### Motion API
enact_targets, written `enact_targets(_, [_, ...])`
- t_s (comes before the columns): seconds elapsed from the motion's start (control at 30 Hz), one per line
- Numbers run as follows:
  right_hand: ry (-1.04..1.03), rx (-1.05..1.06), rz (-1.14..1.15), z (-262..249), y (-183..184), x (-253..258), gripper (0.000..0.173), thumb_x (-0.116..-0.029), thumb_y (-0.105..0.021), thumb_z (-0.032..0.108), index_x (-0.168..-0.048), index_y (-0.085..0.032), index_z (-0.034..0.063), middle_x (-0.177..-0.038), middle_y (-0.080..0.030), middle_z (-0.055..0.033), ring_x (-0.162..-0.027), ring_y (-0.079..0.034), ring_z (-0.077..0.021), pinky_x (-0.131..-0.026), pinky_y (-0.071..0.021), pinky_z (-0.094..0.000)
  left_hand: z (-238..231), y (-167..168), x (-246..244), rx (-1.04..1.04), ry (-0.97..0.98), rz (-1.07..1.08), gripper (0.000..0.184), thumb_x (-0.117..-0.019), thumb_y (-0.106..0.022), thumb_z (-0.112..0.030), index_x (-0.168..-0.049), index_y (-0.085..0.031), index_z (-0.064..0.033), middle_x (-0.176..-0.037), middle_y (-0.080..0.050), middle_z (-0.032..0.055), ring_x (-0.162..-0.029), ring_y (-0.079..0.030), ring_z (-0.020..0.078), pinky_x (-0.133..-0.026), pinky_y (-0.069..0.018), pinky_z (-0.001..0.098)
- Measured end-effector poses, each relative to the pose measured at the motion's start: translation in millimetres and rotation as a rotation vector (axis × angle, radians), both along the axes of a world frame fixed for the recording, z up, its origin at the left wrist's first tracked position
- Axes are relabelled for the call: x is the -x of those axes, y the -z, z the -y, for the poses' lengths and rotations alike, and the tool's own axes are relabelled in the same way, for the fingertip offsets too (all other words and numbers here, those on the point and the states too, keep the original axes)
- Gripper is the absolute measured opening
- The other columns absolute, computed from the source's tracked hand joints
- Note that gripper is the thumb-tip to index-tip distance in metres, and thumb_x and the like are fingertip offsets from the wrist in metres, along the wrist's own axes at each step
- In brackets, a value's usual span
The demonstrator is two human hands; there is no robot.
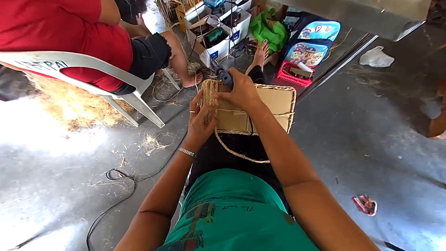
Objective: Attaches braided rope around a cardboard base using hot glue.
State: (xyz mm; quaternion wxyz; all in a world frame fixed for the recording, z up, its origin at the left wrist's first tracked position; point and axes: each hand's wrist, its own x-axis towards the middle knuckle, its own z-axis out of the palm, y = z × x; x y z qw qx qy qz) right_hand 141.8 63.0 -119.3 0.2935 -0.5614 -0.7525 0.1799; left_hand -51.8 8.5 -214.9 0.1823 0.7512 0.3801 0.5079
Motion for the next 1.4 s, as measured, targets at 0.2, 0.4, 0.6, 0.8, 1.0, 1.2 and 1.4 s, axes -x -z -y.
enact_targets(0.2, [-0.011,0.012,-0.020,0,-2,-1,0.069,-0.0782,-0.089,0.041,-0.125,-0.060,0.0001,-0.109,-0.069,-0.0182,-0.102,-0.069,-0.0311,-0.093,-0.0540,-0.0494,14,-5,11,0.141,0.113,-0.075,0.054,-0.0880,-0.072,-0.021,-0.140,-0.061,-0.0142,-0.170,-0.012,0.0154,-0.153,-0.028,0.0279,-0.118,-0.0416,0.0429])
enact_targets(0.4, [-0.013,0.019,-0.028,2,-5,-3,0.071,-0.0781,-0.089,0.043,-0.126,-0.060,-0.0016,-0.109,-0.069,-0.0201,-0.102,-0.068,-0.0330,-0.093,-0.0539,-0.0511,51,17,0,0.140,-0.026,0.012,0.063,-0.0951,-0.069,-0.024,-0.152,-0.044,-0.0133,-0.169,-0.014,0.0164,-0.153,-0.028,0.0310,-0.113,-0.0466,0.0440])
enact_targets(0.6, [-0.008,0.030,-0.036,5,-6,-2,0.071,-0.0773,-0.089,0.043,-0.125,-0.060,-0.0009,-0.109,-0.069,-0.0191,-0.102,-0.068,-0.0320,-0.094,-0.0533,-0.0499,78,44,-16,0.315,-0.050,0.380,0.062,-0.0998,-0.067,-0.026,-0.150,-0.033,-0.0167,-0.170,-0.014,0.0105,-0.146,-0.041,0.0262,-0.105,-0.0542,0.0426])
enact_targets(0.8, [-0.010,0.031,-0.020,5,-7,-2,0.071,-0.0782,-0.089,0.043,-0.126,-0.059,-0.0009,-0.110,-0.068,-0.0189,-0.104,-0.067,-0.0311,-0.095,-0.0531,-0.0480,92,17,-25,0.804,-0.021,0.717,0.073,-0.1006,-0.066,-0.026,-0.153,-0.016,-0.0295,-0.137,-0.050,0.0072,-0.090,-0.072,0.0209,-0.081,-0.0638,0.0424])
enact_targets(1.0, [-0.011,0.026,-0.025,6,-6,-2,0.071,-0.0782,-0.089,0.043,-0.126,-0.059,-0.0009,-0.111,-0.068,-0.0191,-0.105,-0.067,-0.0321,-0.096,-0.0524,-0.0491,83,-5,-22,0.970,0.082,0.846,0.054,-0.1028,-0.060,-0.013,-0.141,-0.026,-0.0297,-0.094,-0.060,0.0003,-0.058,-0.055,0.0080,-0.056,-0.0530,0.0259])
enact_targets(1.2, [-0.006,0.020,-0.032,7,-5,0,0.070,-0.0778,-0.089,0.044,-0.124,-0.059,-0.0008,-0.109,-0.068,-0.0188,-0.104,-0.067,-0.0316,-0.095,-0.0526,-0.0491,78,5,-11,0.880,0.049,0.587,0.060,-0.1007,-0.064,-0.020,-0.144,-0.023,-0.0282,-0.096,-0.058,0.0008,-0.053,-0.048,0.0053,-0.051,-0.0466,0.0219])
enact_targets(1.4, [-0.004,0.023,-0.046,6,-5,-4,0.071,-0.0778,-0.089,0.043,-0.125,-0.059,-0.0009,-0.109,-0.069,-0.0197,-0.103,-0.068,-0.0333,-0.094,-0.0535,-0.0518,59,23,-23,0.769,-0.118,0.470,0.083,-0.0969,-0.063,-0.055,-0.158,-0.009,-0.0401,-0.106,-0.062,0.0053,-0.051,-0.053,0.0091,-0.046,-0.0496,0.0262])
